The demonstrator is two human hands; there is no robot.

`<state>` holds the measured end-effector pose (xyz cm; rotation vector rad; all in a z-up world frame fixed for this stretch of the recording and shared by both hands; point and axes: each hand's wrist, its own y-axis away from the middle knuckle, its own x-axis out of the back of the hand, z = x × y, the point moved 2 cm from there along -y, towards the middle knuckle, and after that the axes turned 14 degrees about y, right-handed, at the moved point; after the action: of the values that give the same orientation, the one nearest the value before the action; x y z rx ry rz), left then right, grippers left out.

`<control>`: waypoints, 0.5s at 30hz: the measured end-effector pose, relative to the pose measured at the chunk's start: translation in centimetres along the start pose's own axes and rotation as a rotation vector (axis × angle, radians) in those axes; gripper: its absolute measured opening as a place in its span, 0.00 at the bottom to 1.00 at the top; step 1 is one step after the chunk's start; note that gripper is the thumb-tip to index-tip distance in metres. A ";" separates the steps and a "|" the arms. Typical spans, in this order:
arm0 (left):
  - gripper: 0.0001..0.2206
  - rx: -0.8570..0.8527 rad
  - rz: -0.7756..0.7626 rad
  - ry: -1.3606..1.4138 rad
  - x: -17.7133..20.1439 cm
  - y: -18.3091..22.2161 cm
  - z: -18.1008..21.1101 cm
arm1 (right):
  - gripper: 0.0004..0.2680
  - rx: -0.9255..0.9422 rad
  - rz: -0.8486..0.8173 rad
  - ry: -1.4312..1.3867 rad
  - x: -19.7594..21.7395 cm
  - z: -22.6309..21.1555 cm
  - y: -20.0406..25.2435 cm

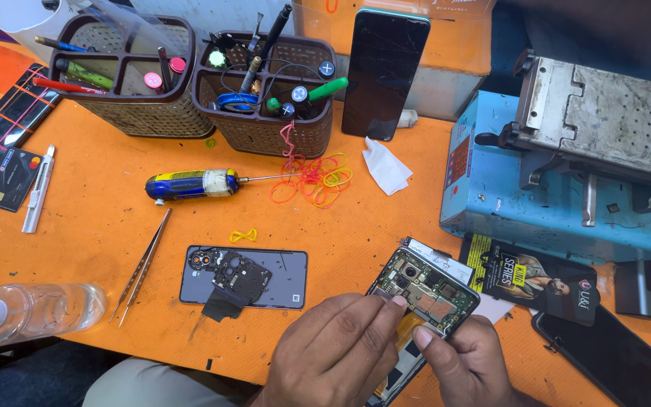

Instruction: The person applies adhesive from a tube to the frame of a mobile phone, picks up a new screen component, and then begins assembling the internal battery and circuit board into the phone chassis.

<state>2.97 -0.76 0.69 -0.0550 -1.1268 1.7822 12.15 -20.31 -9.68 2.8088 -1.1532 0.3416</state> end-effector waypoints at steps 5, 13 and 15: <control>0.14 -0.029 -0.044 -0.048 0.2 -0.1 0.1 | 0.15 -0.033 0.001 0.001 -0.1 -0.3 -0.1; 0.14 -0.077 -0.120 -0.238 -0.5 0.2 0.6 | 0.16 -0.081 -0.019 0.060 0.7 0.3 0.6; 0.15 -0.076 -0.114 -0.213 -0.4 0.1 0.5 | 0.16 -0.080 -0.013 0.086 0.7 0.5 0.4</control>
<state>2.85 -1.44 0.76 0.1544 -1.3231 1.6717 12.40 -21.17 -10.03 2.7033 -1.1049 0.4019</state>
